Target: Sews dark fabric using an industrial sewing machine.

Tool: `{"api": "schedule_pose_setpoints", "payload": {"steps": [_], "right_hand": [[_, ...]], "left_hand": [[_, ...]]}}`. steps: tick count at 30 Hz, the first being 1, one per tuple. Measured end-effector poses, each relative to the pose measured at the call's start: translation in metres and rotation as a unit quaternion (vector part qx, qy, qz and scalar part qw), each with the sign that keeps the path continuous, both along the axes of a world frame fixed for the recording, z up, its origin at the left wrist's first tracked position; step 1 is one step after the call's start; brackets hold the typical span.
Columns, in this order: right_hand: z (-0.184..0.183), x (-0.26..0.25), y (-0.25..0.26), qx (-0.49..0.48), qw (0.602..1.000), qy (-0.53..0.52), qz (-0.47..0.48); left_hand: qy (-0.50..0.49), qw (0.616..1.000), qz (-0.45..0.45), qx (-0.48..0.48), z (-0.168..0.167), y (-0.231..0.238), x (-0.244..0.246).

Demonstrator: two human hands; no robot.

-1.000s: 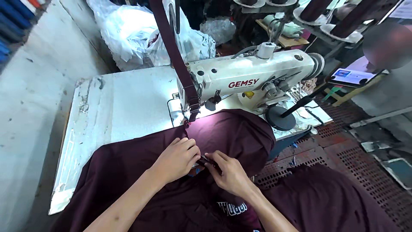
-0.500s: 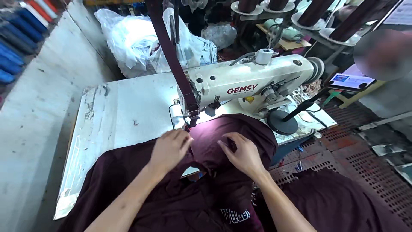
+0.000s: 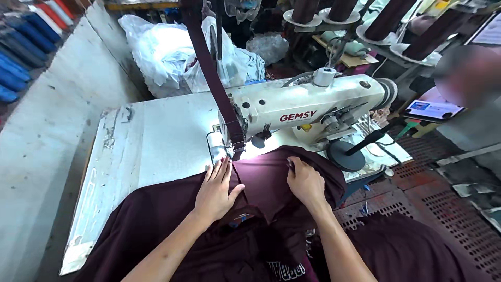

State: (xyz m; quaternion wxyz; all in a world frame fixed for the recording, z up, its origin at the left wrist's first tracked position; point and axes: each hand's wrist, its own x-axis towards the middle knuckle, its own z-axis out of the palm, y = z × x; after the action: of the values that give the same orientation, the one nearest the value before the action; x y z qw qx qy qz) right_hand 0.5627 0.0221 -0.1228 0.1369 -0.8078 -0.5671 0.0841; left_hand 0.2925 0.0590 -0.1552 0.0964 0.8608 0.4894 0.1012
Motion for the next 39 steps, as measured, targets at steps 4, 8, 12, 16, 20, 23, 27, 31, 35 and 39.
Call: {"api": "schedule_pose_setpoints", "payload": {"steps": [4,8,12,16,20,23,27,31,35,39], "right_hand": [[0.021,-0.057,-0.001,0.027,0.990,0.045,0.132],[-0.003,-0.112,0.008,0.030,0.974,0.052,0.219],[-0.020,-0.128,0.027,0.072,0.974,-0.077,0.203],[-0.025,-0.127,0.042,0.082,0.968,-0.103,0.212],[-0.027,-0.122,0.042,0.096,0.967,-0.095,0.215],[-0.027,-0.120,0.035,0.101,0.968,-0.077,0.218],[-0.023,-0.116,0.027,0.100,0.968,-0.053,0.224],[-0.020,-0.112,0.035,0.105,0.969,-0.025,0.223],[-0.026,-0.107,0.039,0.134,0.970,0.000,0.205],[-0.026,-0.089,0.041,0.126,0.963,0.059,0.230]], "left_hand": [[0.006,0.999,-0.015,0.028,-0.006,0.008,-0.003],[-0.005,0.998,-0.048,0.026,-0.003,0.015,-0.011],[0.011,0.999,-0.044,0.025,0.000,0.027,-0.016],[0.010,0.998,-0.031,0.045,-0.007,0.043,-0.016],[0.018,0.999,-0.022,0.035,-0.004,0.049,-0.015],[0.020,1.000,-0.014,0.013,-0.003,0.064,-0.016],[0.015,0.998,-0.018,0.051,-0.005,0.095,-0.016],[-0.108,0.979,0.097,0.145,0.005,0.087,-0.004],[-0.391,0.896,0.206,-0.049,0.037,0.040,0.021],[-0.296,0.946,0.110,-0.072,0.015,0.014,0.003]]}}
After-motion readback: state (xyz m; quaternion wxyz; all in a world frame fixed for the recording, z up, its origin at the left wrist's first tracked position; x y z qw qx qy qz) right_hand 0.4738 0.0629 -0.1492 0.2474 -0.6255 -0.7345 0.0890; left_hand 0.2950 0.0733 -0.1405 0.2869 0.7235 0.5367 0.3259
